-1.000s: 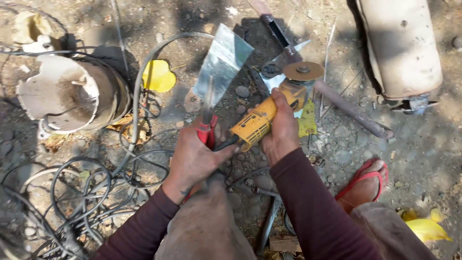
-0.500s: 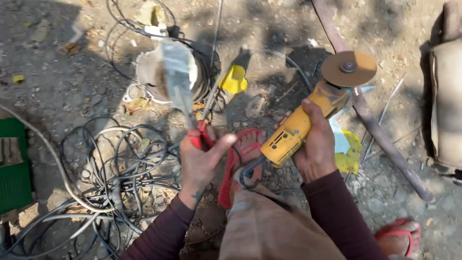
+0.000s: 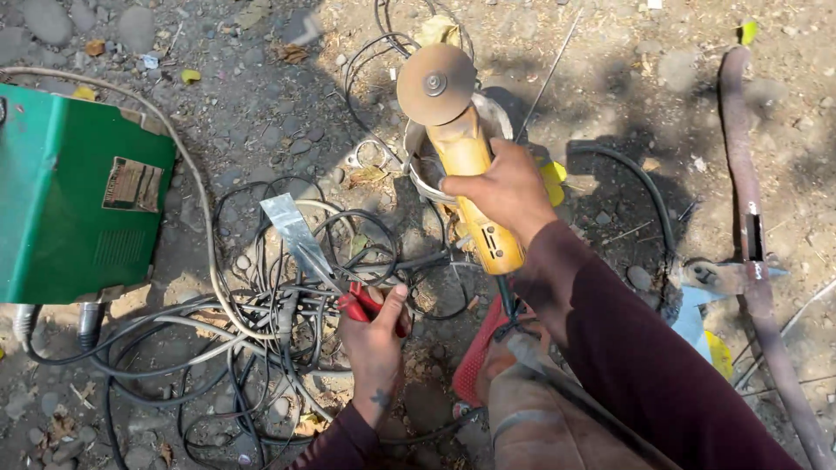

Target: Cutting a metal patch with an angle grinder and fitting it onto an exhaust pipe using pliers

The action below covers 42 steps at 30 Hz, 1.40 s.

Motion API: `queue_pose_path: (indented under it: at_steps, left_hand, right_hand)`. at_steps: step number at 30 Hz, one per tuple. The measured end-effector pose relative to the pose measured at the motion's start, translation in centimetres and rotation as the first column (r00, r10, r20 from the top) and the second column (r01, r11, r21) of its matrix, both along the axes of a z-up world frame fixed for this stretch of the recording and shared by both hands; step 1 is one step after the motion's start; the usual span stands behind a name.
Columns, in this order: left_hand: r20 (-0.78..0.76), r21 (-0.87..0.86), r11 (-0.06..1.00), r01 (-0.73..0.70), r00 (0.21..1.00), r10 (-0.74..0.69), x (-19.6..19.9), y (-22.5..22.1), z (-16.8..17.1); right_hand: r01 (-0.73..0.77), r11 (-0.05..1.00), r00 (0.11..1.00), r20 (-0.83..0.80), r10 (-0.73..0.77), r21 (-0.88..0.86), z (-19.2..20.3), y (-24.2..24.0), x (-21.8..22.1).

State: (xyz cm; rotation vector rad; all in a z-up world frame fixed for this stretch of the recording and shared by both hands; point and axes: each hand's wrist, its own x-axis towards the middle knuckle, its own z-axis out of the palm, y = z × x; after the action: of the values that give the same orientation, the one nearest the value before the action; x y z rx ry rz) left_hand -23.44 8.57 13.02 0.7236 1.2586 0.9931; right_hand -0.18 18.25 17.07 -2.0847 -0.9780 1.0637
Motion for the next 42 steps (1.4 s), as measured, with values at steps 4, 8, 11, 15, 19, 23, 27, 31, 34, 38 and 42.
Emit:
queue_pose_path:
  at_steps: [4, 8, 11, 15, 19, 23, 27, 31, 34, 38, 42]
  left_hand:
    - [-0.009, -0.126, 0.991, -0.046, 0.999, 0.045, 1.1, 1.2, 0.1]
    - [-0.102, -0.027, 0.998, 0.059, 0.993, -0.061, 1.2, 1.4, -0.3]
    - [-0.088, -0.056, 0.996, 0.07, 0.993, -0.075, 1.4, 1.0, -1.0]
    - [-0.064, -0.076, 0.994, 0.079, 0.994, -0.084, 1.4, 0.9, -1.7]
    - [-0.027, -0.129, 0.985, 0.111, 0.993, -0.115, 1.3, 0.5, -2.2]
    - [0.041, -0.124, 0.988, 0.09, 0.995, -0.086, 1.6, 0.0, -3.1]
    - [0.058, -0.112, 0.988, 0.102, 0.994, -0.096, 1.9, -0.1, -2.4]
    - [0.093, -0.106, 0.988, 0.114, 0.99, -0.104, 2.5, -0.2, -1.7]
    - [0.034, -0.092, 0.991, 0.094, 0.995, -0.092, 3.0, -0.2, -1.8]
    - [-0.004, -0.079, 0.996, 0.052, 0.999, -0.052, 3.5, 0.5, -1.3]
    - [-0.107, 0.061, 0.995, 0.074, 0.992, -0.067, 4.3, 1.3, 0.8]
  right_hand:
    - [-0.05, 0.989, 0.982, 0.186, 0.024, 0.14, -2.7, 3.0, -0.1]
    - [-0.001, 0.996, 0.983, 0.181, -0.016, 0.092, -4.1, 3.6, 0.5]
    - [-0.029, 0.994, 0.989, 0.149, 0.013, 0.109, -4.5, 3.4, 0.8]
    - [-0.044, 0.99, 0.989, 0.148, 0.024, 0.134, -4.3, 4.2, 0.5]
    - [-0.069, 0.997, 0.973, 0.222, 0.064, 0.018, -4.0, 4.2, 0.4]
    - [-0.104, 0.992, 0.963, 0.257, 0.082, 0.074, -4.2, 3.9, 0.4]
    - [-0.125, 0.992, 0.955, 0.275, 0.114, 0.022, -3.3, 3.1, 0.0]
    - [-0.152, 0.987, 0.93, 0.347, 0.122, 0.059, -3.1, 1.3, 0.0]
    - [-0.202, 0.965, 0.937, 0.319, 0.14, 0.169, -2.4, 0.2, -0.9]
    - [-0.239, 0.958, 0.928, 0.328, 0.178, 0.158, -1.7, -1.8, -1.6]
    - [-0.127, 0.895, 0.942, 0.333, -0.025, 0.428, 0.2, -6.4, -0.8]
